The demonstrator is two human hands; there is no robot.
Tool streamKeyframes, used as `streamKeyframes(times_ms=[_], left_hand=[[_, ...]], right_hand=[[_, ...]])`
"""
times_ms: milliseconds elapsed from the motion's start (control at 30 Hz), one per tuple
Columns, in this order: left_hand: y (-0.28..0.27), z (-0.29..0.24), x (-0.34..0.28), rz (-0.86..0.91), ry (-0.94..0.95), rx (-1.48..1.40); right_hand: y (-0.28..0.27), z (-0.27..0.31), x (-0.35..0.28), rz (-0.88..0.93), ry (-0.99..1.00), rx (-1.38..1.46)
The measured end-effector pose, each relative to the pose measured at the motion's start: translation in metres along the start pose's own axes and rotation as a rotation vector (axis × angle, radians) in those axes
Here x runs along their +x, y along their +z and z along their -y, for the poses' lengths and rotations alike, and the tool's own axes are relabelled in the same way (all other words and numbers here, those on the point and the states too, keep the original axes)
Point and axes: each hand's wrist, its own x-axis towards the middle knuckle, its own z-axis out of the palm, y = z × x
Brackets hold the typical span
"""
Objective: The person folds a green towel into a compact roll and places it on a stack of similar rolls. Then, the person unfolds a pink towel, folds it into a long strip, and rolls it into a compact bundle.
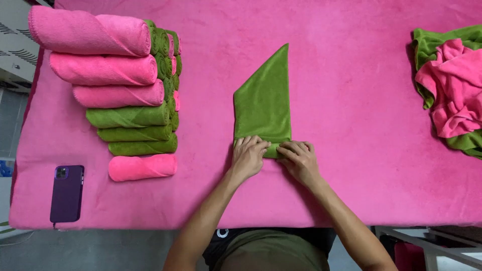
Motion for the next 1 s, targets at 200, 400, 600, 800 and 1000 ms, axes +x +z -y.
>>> streamKeyframes(times_ms=[200, 400, 600, 800, 1000], left_hand=[[0.009, -0.006, -0.004, -0.206, 0.107, 0.145], [0.037, -0.001, -0.016, -0.517, 0.295, 0.48], [0.032, 0.013, 0.002, -0.391, 0.323, 0.53], [0.033, 0.014, -0.007, -0.307, 0.327, 0.488], [0.037, 0.01, -0.035, -0.259, 0.325, 0.42]], right_hand=[[0.011, -0.016, 0.001, 0.055, 0.051, 0.083], [-0.009, -0.014, 0.028, 0.219, 0.084, 0.141], [-0.02, -0.019, 0.056, 0.394, 0.149, 0.323], [-0.035, -0.006, 0.058, 0.516, 0.279, 0.412], [-0.051, 0.017, 0.05, 0.565, 0.312, 0.479]])
